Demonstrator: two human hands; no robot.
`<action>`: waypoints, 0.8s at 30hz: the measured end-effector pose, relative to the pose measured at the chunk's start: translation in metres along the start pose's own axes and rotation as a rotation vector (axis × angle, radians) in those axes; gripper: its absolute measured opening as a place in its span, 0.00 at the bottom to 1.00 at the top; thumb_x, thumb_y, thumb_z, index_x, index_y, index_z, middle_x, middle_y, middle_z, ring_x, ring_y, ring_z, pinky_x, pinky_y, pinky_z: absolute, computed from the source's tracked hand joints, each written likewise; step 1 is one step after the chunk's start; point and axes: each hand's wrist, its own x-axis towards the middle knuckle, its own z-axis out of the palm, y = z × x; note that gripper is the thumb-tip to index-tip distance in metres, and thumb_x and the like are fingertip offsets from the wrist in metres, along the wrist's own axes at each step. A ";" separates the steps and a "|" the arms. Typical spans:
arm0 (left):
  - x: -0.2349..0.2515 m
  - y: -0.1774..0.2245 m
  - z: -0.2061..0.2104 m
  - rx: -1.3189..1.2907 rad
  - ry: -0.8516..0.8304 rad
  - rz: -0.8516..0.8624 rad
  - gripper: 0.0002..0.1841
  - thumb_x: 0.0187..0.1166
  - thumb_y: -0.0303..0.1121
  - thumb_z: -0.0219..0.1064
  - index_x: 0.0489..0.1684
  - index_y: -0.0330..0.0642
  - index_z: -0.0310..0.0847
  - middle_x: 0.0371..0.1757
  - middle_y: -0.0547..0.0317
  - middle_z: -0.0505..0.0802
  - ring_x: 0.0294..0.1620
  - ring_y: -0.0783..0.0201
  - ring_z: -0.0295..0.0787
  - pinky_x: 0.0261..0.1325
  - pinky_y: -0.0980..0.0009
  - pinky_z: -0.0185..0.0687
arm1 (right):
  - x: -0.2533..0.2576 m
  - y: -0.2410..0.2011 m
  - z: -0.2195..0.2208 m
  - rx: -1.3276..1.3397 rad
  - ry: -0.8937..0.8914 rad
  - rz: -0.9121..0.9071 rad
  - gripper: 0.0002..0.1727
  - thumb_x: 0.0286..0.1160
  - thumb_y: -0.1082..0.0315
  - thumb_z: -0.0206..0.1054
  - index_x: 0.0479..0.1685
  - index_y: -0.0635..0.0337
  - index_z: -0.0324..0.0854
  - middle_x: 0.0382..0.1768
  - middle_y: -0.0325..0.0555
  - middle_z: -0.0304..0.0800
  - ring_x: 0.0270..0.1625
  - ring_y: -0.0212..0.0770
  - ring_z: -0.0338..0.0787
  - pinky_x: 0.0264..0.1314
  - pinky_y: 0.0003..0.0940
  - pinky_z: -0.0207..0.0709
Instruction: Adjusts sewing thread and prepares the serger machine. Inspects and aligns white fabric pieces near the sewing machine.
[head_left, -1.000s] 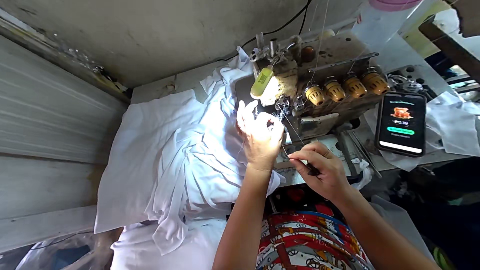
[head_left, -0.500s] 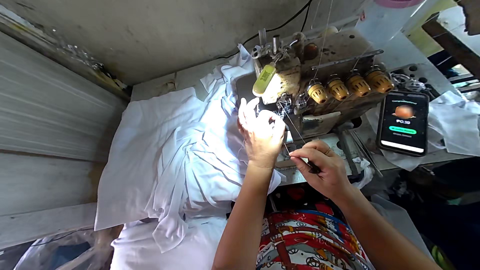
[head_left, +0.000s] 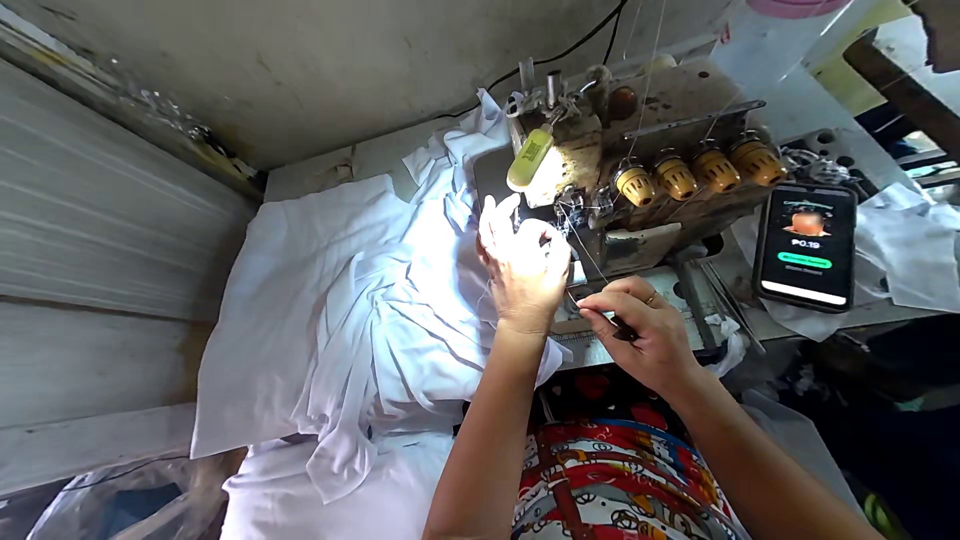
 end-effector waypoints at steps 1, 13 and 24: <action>0.000 0.000 0.000 0.000 -0.003 -0.001 0.07 0.70 0.39 0.68 0.31 0.47 0.88 0.78 0.41 0.80 0.89 0.37 0.57 0.86 0.40 0.50 | 0.000 0.000 0.000 -0.002 -0.002 -0.001 0.09 0.81 0.65 0.66 0.43 0.59 0.90 0.39 0.47 0.86 0.38 0.25 0.82 0.39 0.11 0.73; 0.001 0.000 0.001 0.006 0.003 0.004 0.07 0.72 0.38 0.67 0.31 0.48 0.89 0.77 0.42 0.81 0.88 0.37 0.58 0.87 0.41 0.50 | 0.000 0.000 0.001 -0.008 -0.003 -0.001 0.09 0.82 0.64 0.66 0.44 0.59 0.89 0.39 0.47 0.86 0.36 0.24 0.81 0.38 0.11 0.72; 0.003 0.003 -0.002 0.036 -0.081 -0.058 0.09 0.74 0.41 0.66 0.39 0.51 0.92 0.82 0.47 0.77 0.90 0.39 0.55 0.86 0.38 0.49 | 0.002 0.001 0.000 -0.018 -0.004 0.012 0.10 0.82 0.64 0.65 0.44 0.59 0.90 0.39 0.48 0.87 0.37 0.25 0.82 0.38 0.12 0.73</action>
